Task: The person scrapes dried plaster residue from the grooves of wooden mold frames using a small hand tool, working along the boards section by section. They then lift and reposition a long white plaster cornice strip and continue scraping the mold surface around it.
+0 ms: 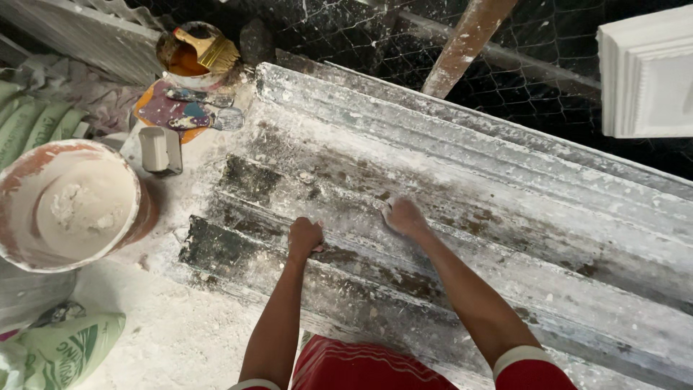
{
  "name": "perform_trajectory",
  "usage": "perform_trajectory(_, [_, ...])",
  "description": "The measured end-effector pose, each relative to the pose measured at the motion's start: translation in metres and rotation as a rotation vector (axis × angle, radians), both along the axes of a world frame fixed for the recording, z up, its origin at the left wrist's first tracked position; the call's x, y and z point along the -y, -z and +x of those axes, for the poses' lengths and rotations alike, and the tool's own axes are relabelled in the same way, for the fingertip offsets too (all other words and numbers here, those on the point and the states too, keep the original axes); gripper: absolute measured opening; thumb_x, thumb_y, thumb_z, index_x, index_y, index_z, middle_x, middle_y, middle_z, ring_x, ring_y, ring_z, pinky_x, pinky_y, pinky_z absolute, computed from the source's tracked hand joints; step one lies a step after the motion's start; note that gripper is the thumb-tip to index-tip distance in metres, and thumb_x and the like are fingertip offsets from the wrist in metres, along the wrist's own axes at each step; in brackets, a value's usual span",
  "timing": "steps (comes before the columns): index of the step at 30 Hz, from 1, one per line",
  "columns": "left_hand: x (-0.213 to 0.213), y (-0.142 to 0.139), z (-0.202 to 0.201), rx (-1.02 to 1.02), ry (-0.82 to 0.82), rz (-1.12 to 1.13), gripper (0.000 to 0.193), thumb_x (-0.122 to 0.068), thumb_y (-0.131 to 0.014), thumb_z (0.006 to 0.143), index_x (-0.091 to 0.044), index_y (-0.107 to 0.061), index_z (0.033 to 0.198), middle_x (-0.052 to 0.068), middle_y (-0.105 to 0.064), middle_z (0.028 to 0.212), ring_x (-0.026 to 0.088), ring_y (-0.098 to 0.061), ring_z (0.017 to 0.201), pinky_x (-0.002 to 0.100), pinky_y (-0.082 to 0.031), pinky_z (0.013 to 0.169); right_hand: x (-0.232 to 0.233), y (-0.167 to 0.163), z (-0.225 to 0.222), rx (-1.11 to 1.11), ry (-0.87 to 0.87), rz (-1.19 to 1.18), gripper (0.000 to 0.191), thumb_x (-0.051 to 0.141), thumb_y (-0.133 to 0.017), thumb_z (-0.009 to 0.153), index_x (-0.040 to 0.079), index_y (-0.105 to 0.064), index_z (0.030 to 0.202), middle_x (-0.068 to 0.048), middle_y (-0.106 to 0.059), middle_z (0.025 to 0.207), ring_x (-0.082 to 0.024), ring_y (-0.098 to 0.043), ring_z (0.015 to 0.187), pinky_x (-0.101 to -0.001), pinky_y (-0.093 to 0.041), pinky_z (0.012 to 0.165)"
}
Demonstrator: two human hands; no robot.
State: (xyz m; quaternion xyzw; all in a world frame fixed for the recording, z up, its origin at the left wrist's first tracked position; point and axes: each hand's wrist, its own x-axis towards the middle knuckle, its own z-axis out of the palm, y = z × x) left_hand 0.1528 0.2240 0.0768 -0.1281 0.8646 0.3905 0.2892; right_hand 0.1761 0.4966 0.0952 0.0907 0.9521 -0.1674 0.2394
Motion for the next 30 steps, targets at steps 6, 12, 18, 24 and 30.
perform_trajectory(6, [-0.003, -0.013, -0.002, 0.039, 0.013, -0.034, 0.047, -0.032, -0.063, 0.099, 0.014, -0.059, 0.098, 0.022, -0.073, 0.069, 0.028, -0.076, 0.058, 0.036, -0.062, 0.068, 0.002, -0.005, 0.011, -0.176, -0.089, 0.062, 0.056, 0.042, -0.053, 0.103, -0.012, -0.065, 0.109, -0.037, -0.062, 0.111, -0.046, -0.063, 0.105, -0.0527, -0.050, 0.100])
perform_trajectory(12, [0.000, 0.001, -0.002, 0.015, 0.022, -0.051, 0.044, -0.032, -0.065, 0.097, 0.012, -0.066, 0.093, 0.024, -0.075, 0.075, 0.029, -0.076, 0.059, 0.038, -0.061, 0.067, 0.008, -0.024, 0.021, -0.173, -0.039, -0.040, 0.044, 0.036, -0.051, 0.099, 0.000, -0.068, 0.116, -0.029, -0.066, 0.107, -0.043, -0.064, 0.104, -0.0545, -0.051, 0.098])
perform_trajectory(18, [0.002, 0.022, -0.001, -0.607, 0.588, -0.304, 0.041, -0.036, -0.055, 0.100, 0.000, -0.073, 0.094, 0.027, -0.069, 0.090, 0.041, -0.067, 0.083, 0.052, -0.054, 0.073, -0.005, 0.002, 0.000, -0.131, -0.113, -0.033, 0.042, 0.034, -0.047, 0.104, -0.002, -0.068, 0.099, -0.028, -0.069, 0.095, -0.042, -0.063, 0.087, -0.0568, -0.052, 0.086])
perform_trajectory(24, [0.079, 0.023, 0.031, -0.796, 0.187, -0.218, 0.029, -0.021, -0.051, 0.098, -0.002, -0.071, 0.094, 0.021, -0.072, 0.099, 0.038, -0.068, 0.091, 0.050, -0.052, 0.076, -0.010, 0.020, -0.032, -0.034, -0.268, 0.156, 0.045, 0.035, -0.054, 0.098, -0.007, -0.065, 0.112, -0.034, -0.068, 0.107, -0.046, -0.065, 0.098, -0.0581, -0.049, 0.091])
perform_trajectory(30, [0.205, 0.016, 0.087, -0.760, -0.462, -0.216, 0.029, -0.018, -0.066, 0.100, 0.010, -0.062, 0.103, 0.030, -0.066, 0.092, 0.047, -0.063, 0.088, 0.054, -0.051, 0.080, 0.140, 0.000, -0.068, -0.481, -0.377, -0.325, 0.046, 0.034, -0.056, 0.106, -0.001, -0.061, 0.135, -0.027, -0.061, 0.133, -0.045, -0.055, 0.123, -0.0544, -0.043, 0.103])
